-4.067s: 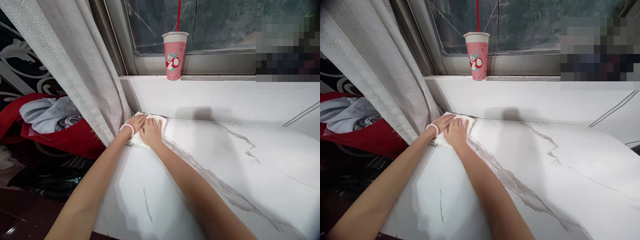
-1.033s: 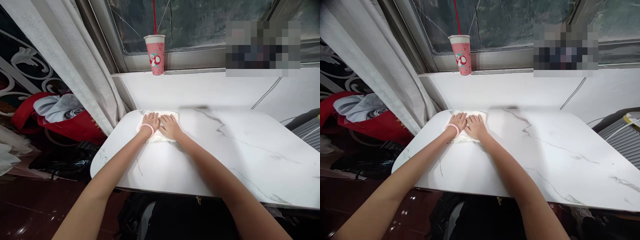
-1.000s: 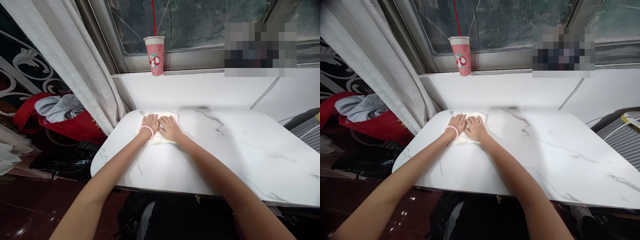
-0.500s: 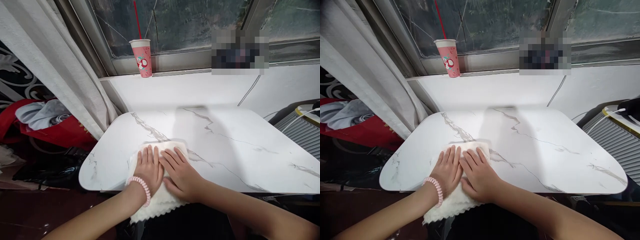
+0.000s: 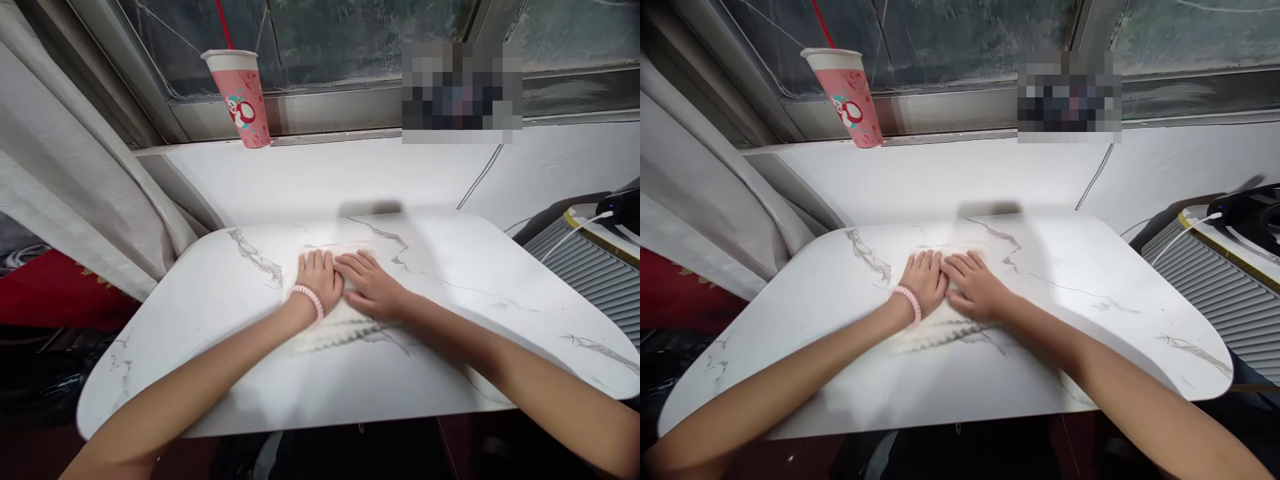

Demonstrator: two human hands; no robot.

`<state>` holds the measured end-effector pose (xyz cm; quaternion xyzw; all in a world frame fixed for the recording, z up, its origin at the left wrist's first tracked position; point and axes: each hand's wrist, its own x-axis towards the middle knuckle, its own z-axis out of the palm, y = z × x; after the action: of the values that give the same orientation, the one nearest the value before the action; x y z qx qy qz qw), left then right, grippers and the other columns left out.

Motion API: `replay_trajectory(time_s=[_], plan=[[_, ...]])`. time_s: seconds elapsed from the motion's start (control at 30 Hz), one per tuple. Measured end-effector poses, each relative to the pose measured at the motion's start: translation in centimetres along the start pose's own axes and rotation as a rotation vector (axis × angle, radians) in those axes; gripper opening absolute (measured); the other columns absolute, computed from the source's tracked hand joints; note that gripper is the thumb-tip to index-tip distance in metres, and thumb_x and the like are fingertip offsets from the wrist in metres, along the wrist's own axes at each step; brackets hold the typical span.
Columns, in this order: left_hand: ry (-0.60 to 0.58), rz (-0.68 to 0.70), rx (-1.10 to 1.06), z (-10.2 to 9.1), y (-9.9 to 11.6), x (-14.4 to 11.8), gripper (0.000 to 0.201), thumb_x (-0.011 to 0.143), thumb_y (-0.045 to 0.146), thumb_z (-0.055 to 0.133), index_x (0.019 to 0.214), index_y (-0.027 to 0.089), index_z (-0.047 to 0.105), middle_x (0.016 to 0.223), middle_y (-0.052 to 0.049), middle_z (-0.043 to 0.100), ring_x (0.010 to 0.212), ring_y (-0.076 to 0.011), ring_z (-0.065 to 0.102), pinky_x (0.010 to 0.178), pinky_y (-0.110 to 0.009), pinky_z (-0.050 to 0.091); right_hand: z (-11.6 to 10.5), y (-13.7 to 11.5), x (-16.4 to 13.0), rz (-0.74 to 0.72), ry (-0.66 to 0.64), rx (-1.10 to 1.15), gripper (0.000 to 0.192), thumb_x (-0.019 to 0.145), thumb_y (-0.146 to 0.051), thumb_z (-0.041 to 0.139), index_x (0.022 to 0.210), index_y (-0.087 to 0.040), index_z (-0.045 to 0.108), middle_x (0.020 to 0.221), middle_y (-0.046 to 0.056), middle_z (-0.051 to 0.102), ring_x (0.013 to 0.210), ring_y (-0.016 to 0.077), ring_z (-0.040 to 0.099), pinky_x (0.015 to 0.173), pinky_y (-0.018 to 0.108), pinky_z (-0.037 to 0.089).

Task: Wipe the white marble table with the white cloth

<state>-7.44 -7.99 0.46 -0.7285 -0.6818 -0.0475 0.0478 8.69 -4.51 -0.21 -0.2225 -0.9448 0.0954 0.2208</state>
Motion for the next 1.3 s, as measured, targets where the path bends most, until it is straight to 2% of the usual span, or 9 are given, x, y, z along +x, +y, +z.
replay_trajectory(time_s=[0.17,0.33,0.47,0.6,0.77,0.97,1.13,1.3], plan=[[0.075,-0.067,-0.038,0.5,-0.3,7.2,0.037,0.093,0.027,0.036,0.119,0.01,0.056,0.125,-0.021,0.061,0.122,-0.0331,0.053,0.109,-0.051,0.033,-0.3,6.6,3.8,-0.01,-0.005,-0.039,0.048,0.093,-0.029,0.037,0.137,-0.015,0.049,0.14,0.015,0.053,0.132,0.028,0.044,0.116,0.053,0.025],[0.061,-0.06,-0.075,1.3,0.9,12.6,0.039,0.094,0.031,0.036,0.12,0.011,0.057,0.126,-0.018,0.061,0.122,-0.0299,0.052,0.11,-0.044,0.032,-1.1,11.7,4.6,0.066,-0.02,-0.062,0.049,0.095,-0.032,0.038,0.139,-0.016,0.047,0.145,0.013,0.049,0.136,0.0265,0.041,0.118,0.051,0.023],[0.074,-0.011,-0.092,1.8,2.4,15.7,0.041,0.095,0.033,0.035,0.12,0.011,0.058,0.123,-0.017,0.063,0.119,-0.0294,0.054,0.108,-0.043,0.033,-2.0,14.7,4.1,0.15,-0.023,-0.075,0.051,0.094,-0.034,0.04,0.14,-0.014,0.046,0.148,0.014,0.046,0.139,0.0263,0.038,0.119,0.05,0.021],[0.077,0.003,-0.087,2.0,3.1,16.8,0.041,0.095,0.034,0.036,0.12,0.01,0.058,0.121,-0.017,0.063,0.116,-0.0293,0.056,0.106,-0.042,0.035,-2.4,15.7,3.6,0.193,-0.032,-0.099,0.051,0.095,-0.035,0.037,0.142,-0.015,0.044,0.15,0.013,0.044,0.141,0.0266,0.036,0.119,0.051,0.02],[0.086,0.064,-0.074,1.8,3.7,15.6,0.038,0.096,0.03,0.035,0.12,0.011,0.056,0.123,-0.017,0.062,0.118,-0.0295,0.054,0.104,-0.042,0.035,-2.3,14.6,2.5,0.199,-0.031,-0.156,0.053,0.095,-0.034,0.037,0.145,-0.017,0.041,0.152,0.012,0.042,0.143,0.0261,0.034,0.12,0.051,0.019],[0.04,0.062,-0.008,0.6,6.5,11.6,0.043,0.097,0.028,0.032,0.125,0.003,0.053,0.121,-0.022,0.061,0.115,-0.0331,0.054,0.098,-0.042,0.038,-3.1,11.9,-0.9,0.209,-0.054,-0.151,0.052,0.097,-0.034,0.033,0.146,-0.016,0.04,0.151,0.012,0.044,0.142,0.0259,0.035,0.12,0.053,0.019],[-0.022,0.128,0.021,-0.7,8.6,6.0,0.048,0.095,0.028,0.033,0.128,-0.002,0.051,0.122,-0.025,0.06,0.113,-0.0358,0.055,0.096,-0.047,0.039,-4.4,6.8,-5.4,0.153,-0.068,-0.131,0.053,0.099,-0.038,0.033,0.149,-0.019,0.036,0.152,0.012,0.042,0.142,0.0267,0.034,0.12,0.055,0.019],[-0.069,0.22,0.009,-1.5,8.8,-0.1,0.059,0.094,0.037,0.035,0.138,0.001,0.047,0.135,-0.026,0.055,0.122,-0.0386,0.052,0.102,-0.052,0.037,-5.0,0.7,-9.7,0.125,-0.061,-0.102,0.059,0.099,-0.037,0.037,0.155,-0.027,0.023,0.155,0.007,0.039,0.146,0.0249,0.03,0.123,0.052,0.019]])
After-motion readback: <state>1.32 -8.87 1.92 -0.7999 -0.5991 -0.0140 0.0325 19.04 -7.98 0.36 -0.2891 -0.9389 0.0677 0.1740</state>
